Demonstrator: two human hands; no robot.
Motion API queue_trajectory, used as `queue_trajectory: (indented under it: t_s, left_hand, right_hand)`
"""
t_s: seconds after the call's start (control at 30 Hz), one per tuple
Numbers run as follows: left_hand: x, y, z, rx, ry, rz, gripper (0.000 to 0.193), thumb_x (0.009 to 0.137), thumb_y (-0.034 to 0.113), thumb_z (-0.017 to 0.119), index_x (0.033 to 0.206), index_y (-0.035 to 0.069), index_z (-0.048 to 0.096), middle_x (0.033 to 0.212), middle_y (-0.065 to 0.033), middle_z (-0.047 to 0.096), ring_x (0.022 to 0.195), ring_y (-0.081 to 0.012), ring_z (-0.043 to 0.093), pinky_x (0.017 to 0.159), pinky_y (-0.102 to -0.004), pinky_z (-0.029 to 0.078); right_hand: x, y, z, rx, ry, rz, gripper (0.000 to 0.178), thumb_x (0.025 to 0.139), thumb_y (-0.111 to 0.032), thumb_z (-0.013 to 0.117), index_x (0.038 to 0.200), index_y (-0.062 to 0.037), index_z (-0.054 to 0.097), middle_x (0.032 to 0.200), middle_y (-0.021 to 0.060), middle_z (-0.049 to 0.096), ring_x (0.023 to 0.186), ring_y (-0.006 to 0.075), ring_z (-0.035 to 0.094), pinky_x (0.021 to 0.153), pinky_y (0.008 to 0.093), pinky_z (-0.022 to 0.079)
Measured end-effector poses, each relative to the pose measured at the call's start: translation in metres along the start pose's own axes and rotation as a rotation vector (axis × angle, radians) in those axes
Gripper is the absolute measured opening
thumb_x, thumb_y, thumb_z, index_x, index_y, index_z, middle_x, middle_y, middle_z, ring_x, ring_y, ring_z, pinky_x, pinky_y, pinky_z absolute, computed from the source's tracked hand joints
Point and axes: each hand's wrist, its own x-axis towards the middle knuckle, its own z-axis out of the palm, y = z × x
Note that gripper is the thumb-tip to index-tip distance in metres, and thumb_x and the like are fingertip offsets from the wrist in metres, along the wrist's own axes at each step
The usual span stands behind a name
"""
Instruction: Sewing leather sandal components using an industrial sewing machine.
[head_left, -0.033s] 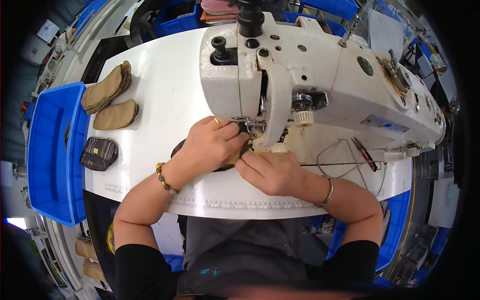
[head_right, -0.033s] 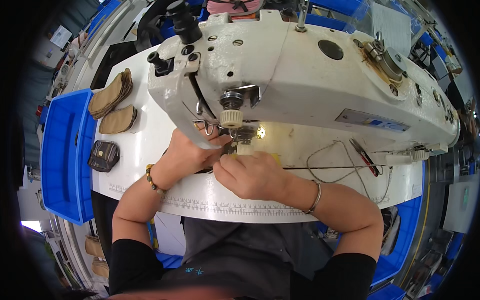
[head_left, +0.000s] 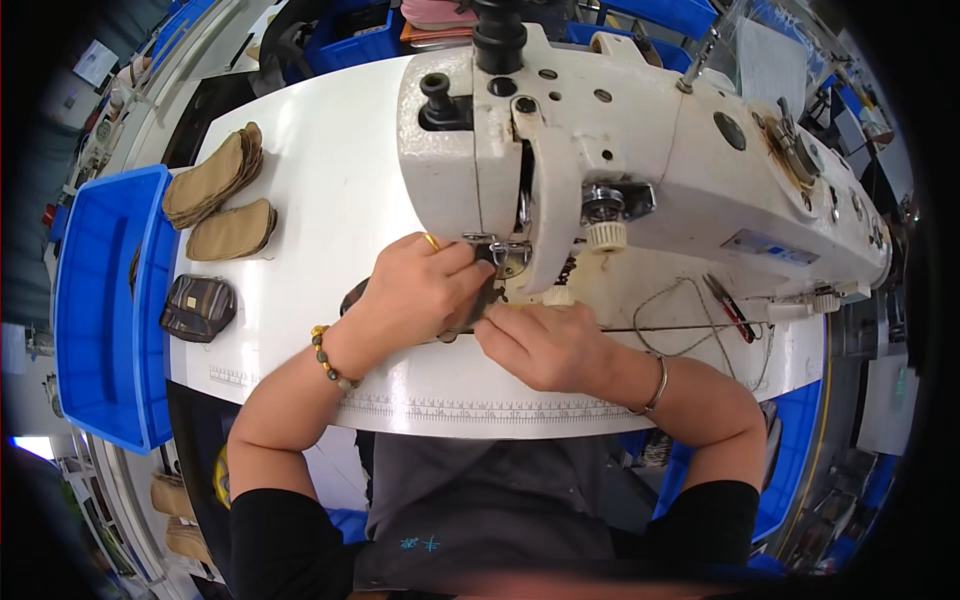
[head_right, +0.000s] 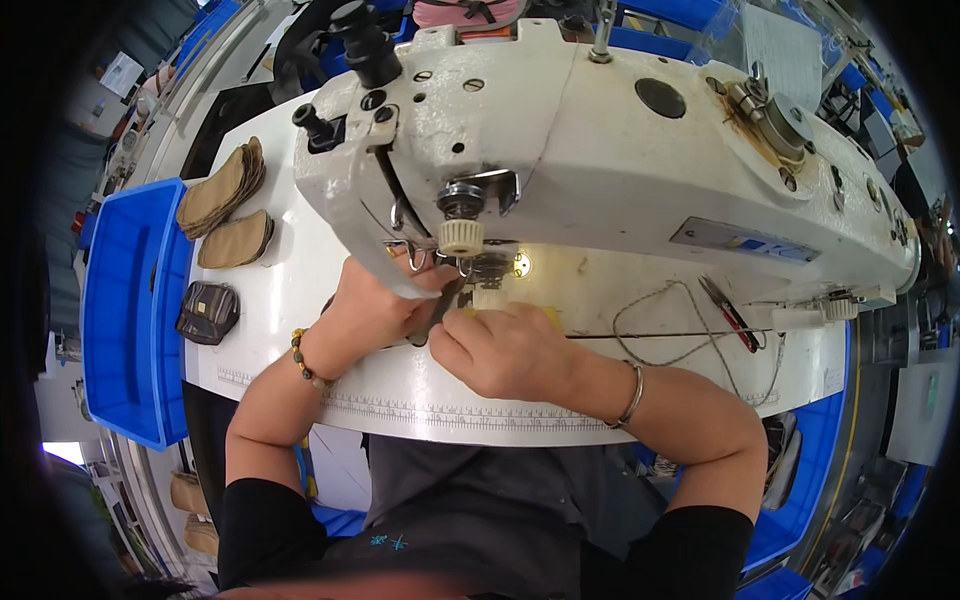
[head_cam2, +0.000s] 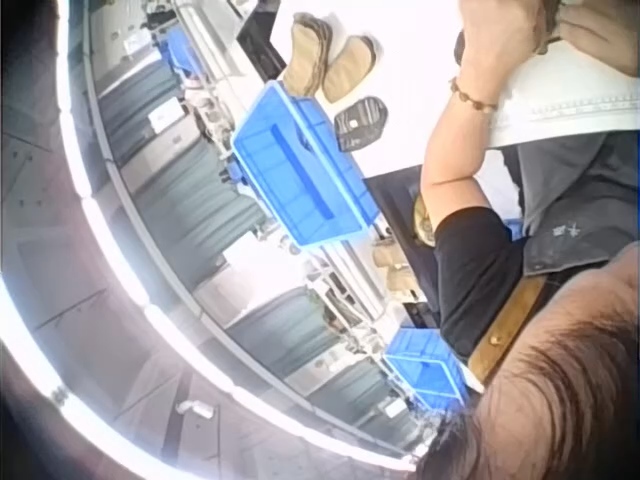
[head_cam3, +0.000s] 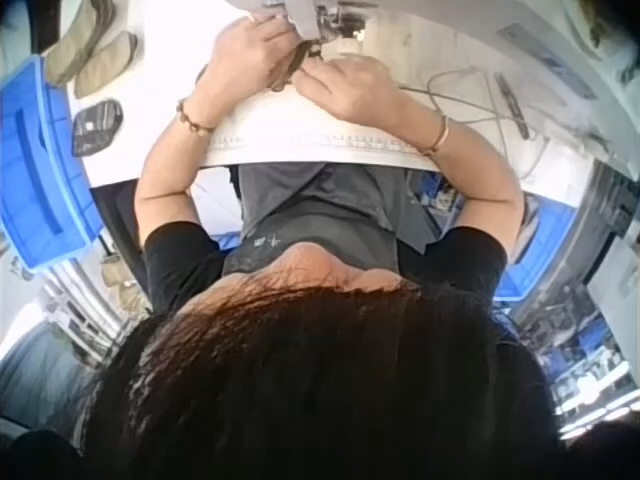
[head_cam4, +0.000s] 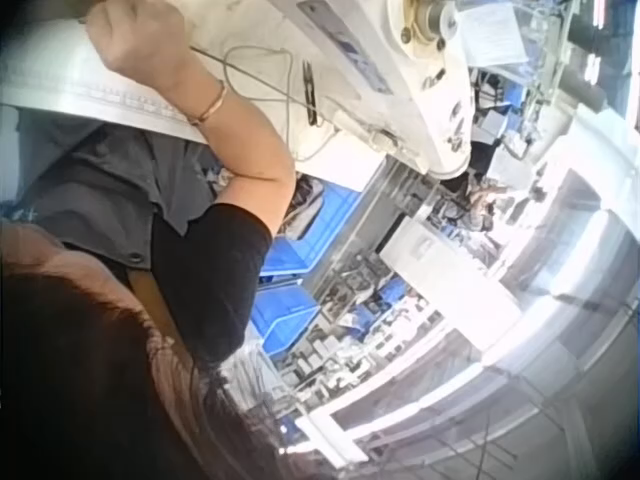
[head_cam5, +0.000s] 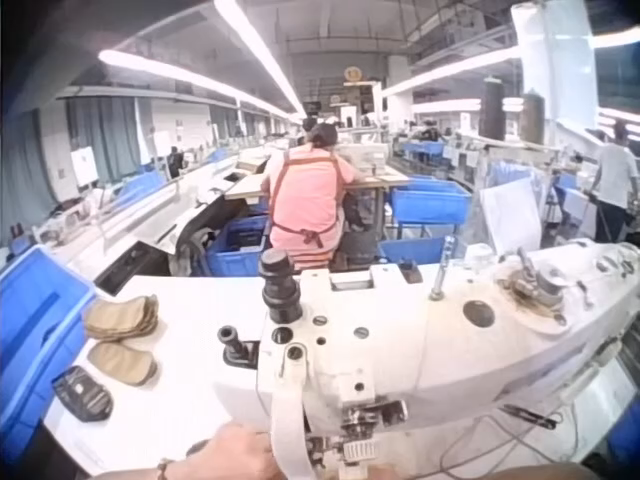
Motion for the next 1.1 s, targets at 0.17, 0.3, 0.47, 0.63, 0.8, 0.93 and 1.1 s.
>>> queue_trajectory:
  t_s: [0.17,0.3,0.47,0.63,0.8,0.93,1.1]
  left_hand:
    - [-0.007,-0.010,0.003,-0.127,-0.064,-0.184,0.027,0.064,0.006,0.073,0.090,0.013,0.074,0.083,0.0006,0.068,0.076,-0.0202,0.065,0.065,-0.0306,0.055]
    - [-0.003,-0.010,0.003,-0.200,-0.069,-0.148,0.027,0.065,0.008,0.074,0.092,0.014,0.076,0.083,0.0019,0.066,0.077,-0.0204,0.064,0.065,-0.0305,0.055]
    - [-0.005,-0.009,-0.002,-0.045,-0.193,-0.066,0.026,0.071,0.014,0.070,0.096,0.015,0.076,0.082,0.0024,0.060,0.079,-0.0199,0.061,0.068,-0.0297,0.053]
    - [-0.007,-0.009,0.000,0.027,-0.157,-0.006,0.026,0.074,0.015,0.067,0.099,0.015,0.076,0.086,0.0023,0.059,0.082,-0.0191,0.060,0.071,-0.0292,0.052]
    - [-0.010,-0.009,0.004,0.006,-0.121,-0.002,0.028,0.072,0.014,0.068,0.098,0.014,0.076,0.090,0.0019,0.060,0.085,-0.0189,0.061,0.068,-0.0291,0.053]
    - [-0.010,-0.007,0.009,0.021,-0.078,0.009,0.026,0.072,0.012,0.068,0.097,0.013,0.075,0.092,0.0014,0.060,0.086,-0.0185,0.061,0.067,-0.0287,0.053]
    - [-0.011,-0.005,0.014,0.026,-0.036,-0.013,0.023,0.070,0.009,0.072,0.093,0.011,0.075,0.095,0.0009,0.063,0.083,-0.0192,0.063,0.065,-0.0296,0.054]
  right_hand:
    - [-0.003,0.000,0.004,-0.046,-0.249,0.099,0.011,0.074,-0.010,0.066,0.084,-0.0076,0.062,0.098,0.0068,0.069,0.053,0.0101,0.057,0.038,0.0257,0.042]
    - [-0.010,-0.003,0.010,-0.044,-0.389,0.183,0.010,0.074,-0.009,0.063,0.082,-0.0062,0.058,0.104,0.0126,0.070,0.054,0.0145,0.059,0.037,0.0297,0.046]
    - [-0.005,-0.002,0.011,-0.038,-0.319,0.122,0.013,0.073,-0.008,0.062,0.085,-0.0021,0.060,0.079,0.0087,0.062,0.046,0.0133,0.055,0.036,0.0301,0.041]
    - [-0.002,-0.002,0.010,-0.030,-0.254,0.098,0.011,0.072,-0.009,0.062,0.081,-0.0021,0.059,0.054,0.0035,0.053,0.039,0.0127,0.049,0.035,0.0291,0.035]
    - [-0.001,-0.001,0.010,0.040,-0.234,0.107,0.010,0.070,-0.009,0.062,0.072,-0.0068,0.052,0.068,0.0107,0.060,0.047,0.0174,0.055,0.036,0.0303,0.038]
    - [-0.001,-0.002,0.009,0.068,-0.233,0.120,0.011,0.070,-0.009,0.062,0.071,-0.0067,0.052,0.068,0.0109,0.060,0.049,0.0178,0.057,0.037,0.0304,0.039]
    - [-0.003,-0.001,0.008,0.104,-0.236,0.126,0.011,0.069,-0.009,0.063,0.073,-0.0058,0.053,0.072,0.0146,0.064,0.045,0.0180,0.056,0.036,0.0314,0.040]
